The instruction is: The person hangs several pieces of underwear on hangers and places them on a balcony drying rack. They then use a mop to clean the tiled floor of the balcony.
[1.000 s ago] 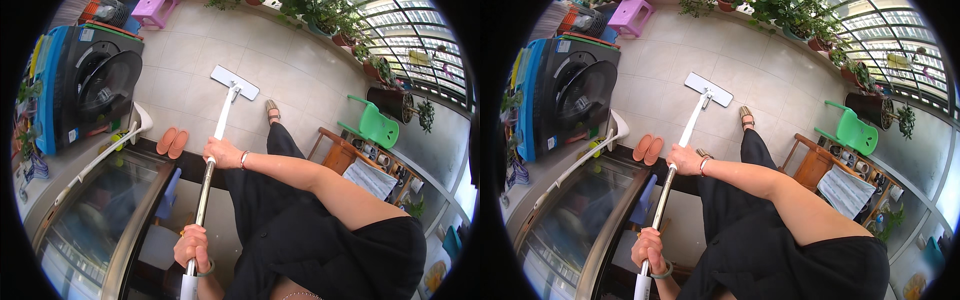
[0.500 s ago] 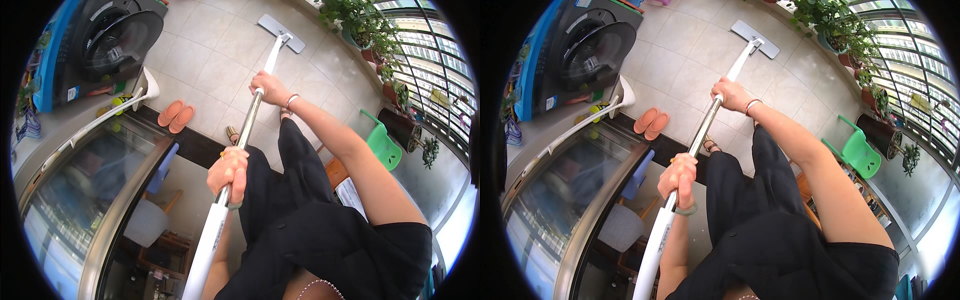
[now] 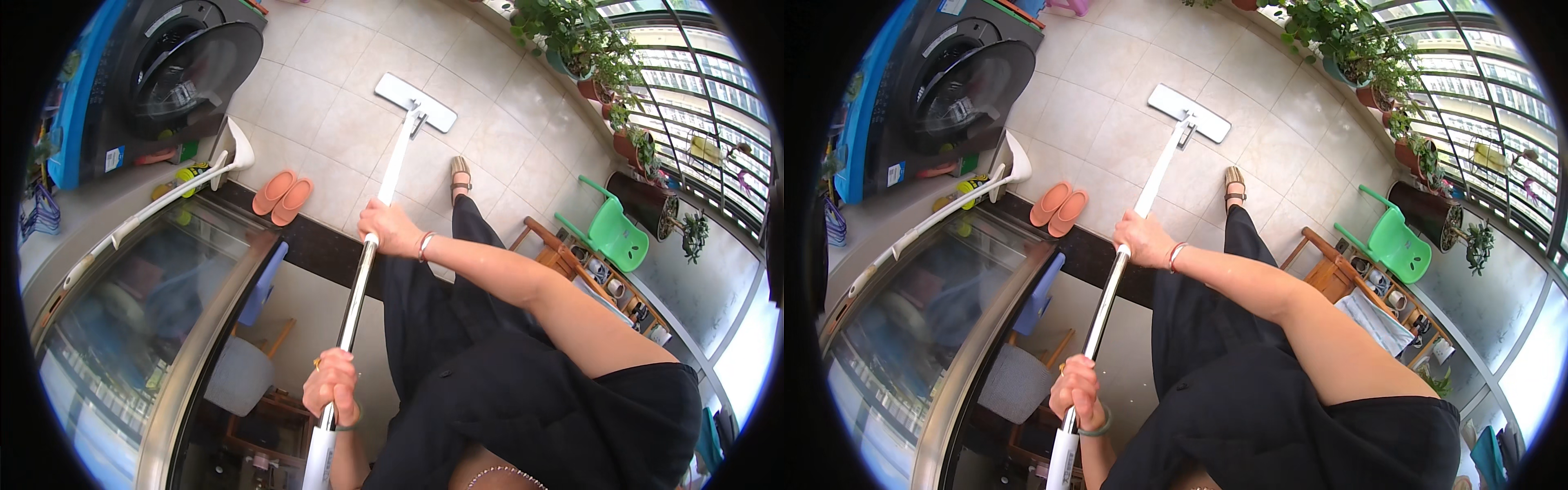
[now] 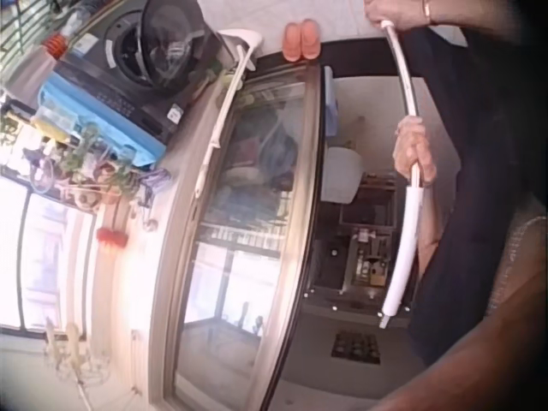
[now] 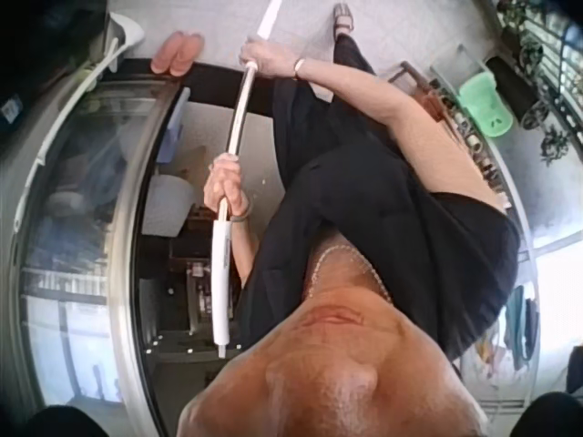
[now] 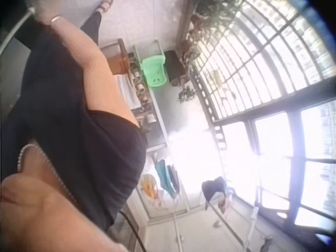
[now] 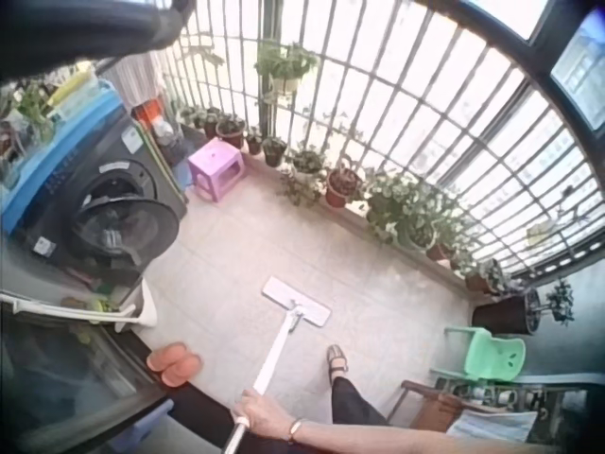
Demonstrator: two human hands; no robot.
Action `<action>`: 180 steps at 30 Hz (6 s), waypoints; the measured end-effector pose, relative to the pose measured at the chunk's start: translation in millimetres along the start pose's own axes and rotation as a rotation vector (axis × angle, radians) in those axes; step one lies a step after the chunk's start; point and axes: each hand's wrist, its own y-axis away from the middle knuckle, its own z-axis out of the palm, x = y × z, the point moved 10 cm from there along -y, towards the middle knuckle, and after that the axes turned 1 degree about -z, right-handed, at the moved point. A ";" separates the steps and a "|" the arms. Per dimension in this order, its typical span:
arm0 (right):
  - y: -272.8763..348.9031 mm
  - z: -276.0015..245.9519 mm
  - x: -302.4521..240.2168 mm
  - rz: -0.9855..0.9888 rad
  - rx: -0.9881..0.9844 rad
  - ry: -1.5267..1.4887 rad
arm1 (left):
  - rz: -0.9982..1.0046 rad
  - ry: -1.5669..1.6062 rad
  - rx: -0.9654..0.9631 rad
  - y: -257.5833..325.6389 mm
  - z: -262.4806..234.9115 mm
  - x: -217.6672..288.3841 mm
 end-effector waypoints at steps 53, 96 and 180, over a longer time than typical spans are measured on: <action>103.5 -201.7 280.3 0.330 0.094 0.325 | 0.107 0.417 -0.248 -93.8 261.8 -118.4; 218.4 -118.3 136.4 0.399 0.694 0.085 | 0.054 0.203 -0.769 -2.5 228.9 -11.0; 204.3 -17.4 2.9 0.531 0.869 -0.150 | 0.020 -0.026 -0.950 36.1 147.3 57.0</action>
